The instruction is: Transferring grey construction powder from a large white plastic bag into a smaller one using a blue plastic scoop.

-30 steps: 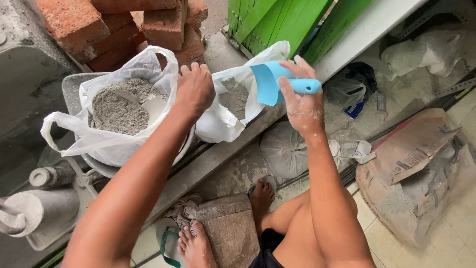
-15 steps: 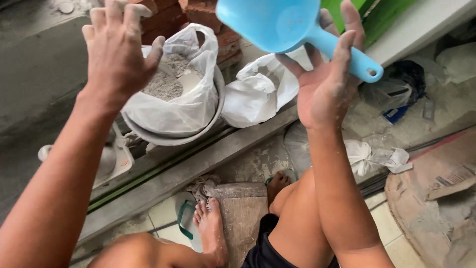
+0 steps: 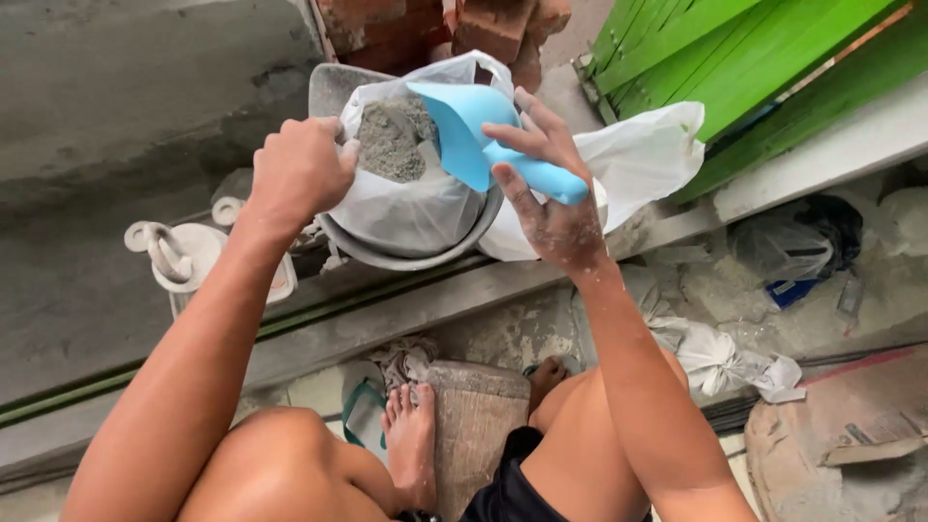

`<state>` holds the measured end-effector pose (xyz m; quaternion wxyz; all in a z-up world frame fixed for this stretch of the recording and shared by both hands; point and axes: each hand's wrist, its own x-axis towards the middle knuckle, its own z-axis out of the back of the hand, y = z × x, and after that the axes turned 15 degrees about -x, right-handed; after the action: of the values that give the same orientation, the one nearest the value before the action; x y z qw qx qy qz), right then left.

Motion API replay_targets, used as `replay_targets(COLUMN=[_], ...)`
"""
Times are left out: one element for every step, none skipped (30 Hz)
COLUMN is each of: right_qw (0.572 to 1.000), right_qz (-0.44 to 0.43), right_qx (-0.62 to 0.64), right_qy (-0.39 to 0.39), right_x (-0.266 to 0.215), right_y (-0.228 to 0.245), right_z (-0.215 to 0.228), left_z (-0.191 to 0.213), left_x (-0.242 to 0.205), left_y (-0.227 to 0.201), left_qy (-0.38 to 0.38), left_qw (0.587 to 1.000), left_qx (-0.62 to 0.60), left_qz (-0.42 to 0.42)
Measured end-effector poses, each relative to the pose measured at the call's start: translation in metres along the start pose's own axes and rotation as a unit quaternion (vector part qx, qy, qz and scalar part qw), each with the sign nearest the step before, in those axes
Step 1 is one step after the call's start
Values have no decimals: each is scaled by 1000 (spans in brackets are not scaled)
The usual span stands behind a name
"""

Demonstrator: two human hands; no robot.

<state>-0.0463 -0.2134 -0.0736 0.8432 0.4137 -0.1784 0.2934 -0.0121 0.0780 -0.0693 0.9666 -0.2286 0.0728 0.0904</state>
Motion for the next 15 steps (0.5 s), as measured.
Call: replay_targets(right_qw=[1000,999,998,998,999,999,999,999,999,999,1000,1000,1000,1000,1000], right_qz=[6,1,-9,-7,-2,2,1,6,12,11,0,-12,-15,-17,-21], right_qx=[-6,-12,-15,-16,-30,-43,-37,-35,-33,-26,-19,-12,-12,-7,7], right_qy=[-1,-32,-59,-55,-38,-20,-17,-17,-22,-23,-21,-20,-13,-6,-1], right_x=[6,11,12,13,16,19,22,25,28,25,28,30,30,29,28], right_y=[-1,-2,-2,-4,-8,-11,-11,-11,-12,-10,-12,-14,-17,-19,-18], right_z=[-2,-5,-10,-10,-12,-13,-13,-12,-13,-20,-20,-19,-22,-25,-37], left_z=[-2,-5,-10,-12,-12,-12,-19,-25,-30,-23,-17,-11,-11,-11,-6], left_x=[7,14,16,19,23,27,37,46,58,44,39,33,34,34,30], left_y=[3,6,14,17,21,24,31,39,47,48,41,34,32,32,39], left_qy=[-6,-20,-28,-29,-32,-36,-35,-56,-78,-79,-75,-72,-68,-69,-71], left_qw=[1000,998,995,994,989,982,983,971,956,958,955,953,953,946,942], left_qx=[-5,-50,-95,-98,-141,-183,-180,-229,-276,-270,-277,-283,-286,-306,-317], left_qz=[-4,-16,-23,-22,-25,-28,-21,-42,-65,-62,-72,-83,-77,-85,-87])
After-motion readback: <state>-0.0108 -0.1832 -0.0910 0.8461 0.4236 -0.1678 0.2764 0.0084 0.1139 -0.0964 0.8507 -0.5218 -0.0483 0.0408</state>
